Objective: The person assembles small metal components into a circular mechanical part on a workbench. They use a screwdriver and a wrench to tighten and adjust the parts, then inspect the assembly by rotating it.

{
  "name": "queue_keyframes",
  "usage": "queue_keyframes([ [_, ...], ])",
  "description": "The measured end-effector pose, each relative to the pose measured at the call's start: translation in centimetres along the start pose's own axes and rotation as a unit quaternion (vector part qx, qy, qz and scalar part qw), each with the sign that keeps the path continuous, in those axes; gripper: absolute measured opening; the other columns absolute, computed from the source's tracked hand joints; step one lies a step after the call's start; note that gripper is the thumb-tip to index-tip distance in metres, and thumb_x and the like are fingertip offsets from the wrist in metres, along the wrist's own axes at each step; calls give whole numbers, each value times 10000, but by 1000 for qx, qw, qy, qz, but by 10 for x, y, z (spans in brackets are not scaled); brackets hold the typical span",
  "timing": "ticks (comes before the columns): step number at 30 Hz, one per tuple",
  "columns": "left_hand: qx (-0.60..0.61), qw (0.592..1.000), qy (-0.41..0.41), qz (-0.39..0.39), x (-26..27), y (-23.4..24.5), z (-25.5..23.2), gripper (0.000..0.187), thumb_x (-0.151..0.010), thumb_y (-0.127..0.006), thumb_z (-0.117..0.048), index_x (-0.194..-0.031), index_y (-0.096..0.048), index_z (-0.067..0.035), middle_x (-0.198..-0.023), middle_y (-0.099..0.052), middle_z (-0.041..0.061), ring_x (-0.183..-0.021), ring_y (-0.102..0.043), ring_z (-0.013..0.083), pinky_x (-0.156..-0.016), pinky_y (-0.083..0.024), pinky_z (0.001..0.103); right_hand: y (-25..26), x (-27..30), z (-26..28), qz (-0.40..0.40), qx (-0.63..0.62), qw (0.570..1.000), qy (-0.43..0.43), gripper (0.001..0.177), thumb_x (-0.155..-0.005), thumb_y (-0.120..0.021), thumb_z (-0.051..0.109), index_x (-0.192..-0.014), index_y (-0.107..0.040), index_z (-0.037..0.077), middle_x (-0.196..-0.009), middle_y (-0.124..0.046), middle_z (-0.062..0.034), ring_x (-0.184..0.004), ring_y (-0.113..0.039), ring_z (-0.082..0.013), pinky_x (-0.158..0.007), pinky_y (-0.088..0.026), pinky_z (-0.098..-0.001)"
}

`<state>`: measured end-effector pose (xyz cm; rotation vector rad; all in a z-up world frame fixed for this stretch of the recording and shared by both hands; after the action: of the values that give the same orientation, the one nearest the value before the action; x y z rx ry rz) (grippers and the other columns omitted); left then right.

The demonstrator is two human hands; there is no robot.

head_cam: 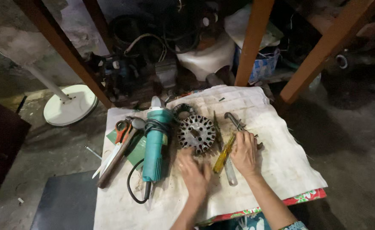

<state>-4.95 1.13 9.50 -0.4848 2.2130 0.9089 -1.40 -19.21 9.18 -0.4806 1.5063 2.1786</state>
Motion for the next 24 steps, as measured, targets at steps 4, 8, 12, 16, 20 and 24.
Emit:
queue_keyframes([
  [4,12,982,-42,184,18,-29,-23,505,-837,-768,-323,-1199,-621,-3,-1183,-608,196,-1187,-496,405,-1043,-355,521,-1,0,-2,-33,-17,999,2,295,-797,-584,-1,-1089,-549,-23,-1067,-575,-225,-1057,-553,-392,-972,-449,-497],
  [8,-88,939,-36,332,19,-71,-19,301,-886,-733,-209,-1114,-655,-29,-1103,-631,164,-1129,-554,359,-1007,-402,497,7,1,2,-39,-36,999,9,247,-829,-584,41,-1068,-555,-14,-1036,-596,-230,-1049,-563,-416,-927,-467,-500],
  [12,-140,937,-60,315,10,-68,-20,329,-741,-753,-86,-1045,-659,-5,-1003,-636,183,-1053,-575,377,-974,-430,516,9,2,2,-18,-33,999,-21,204,-851,-585,70,-1039,-555,-2,-1039,-613,-213,-1074,-576,-405,-909,-484,-497],
  [16,17,983,-2,182,-15,-12,-31,474,-669,-761,-45,-1129,-660,14,-990,-631,192,-953,-579,420,-768,-496,497,23,1,3,-72,-56,996,-14,279,-859,-562,37,-1135,-564,-6,-1070,-612,-221,-1072,-576,-406,-917,-487,-496],
  [20,103,994,-14,36,-57,63,-41,283,-888,-694,-14,-1169,-670,-41,-1042,-654,143,-822,-669,303,-647,-544,401,32,3,7,-104,-28,994,-20,312,-847,-590,59,-1157,-580,23,-1092,-615,-190,-1076,-567,-385,-925,-455,-502],
  [24,228,973,-11,-20,-103,109,-41,259,-942,-681,9,-1197,-672,-34,-988,-655,90,-724,-641,162,-541,-517,277,40,2,9,-125,33,991,-34,360,-818,-648,125,-1165,-590,45,-1120,-618,-169,-1104,-543,-383,-923,-401,-524],
])
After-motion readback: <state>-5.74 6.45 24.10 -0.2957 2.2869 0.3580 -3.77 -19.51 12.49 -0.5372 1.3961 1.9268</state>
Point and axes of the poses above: each hand's wrist, its own x-axis away from the middle knuckle, its own y-axis out of the back of the hand, z = x × y, the point moved 9 cm from there along -x, towards the middle knuckle
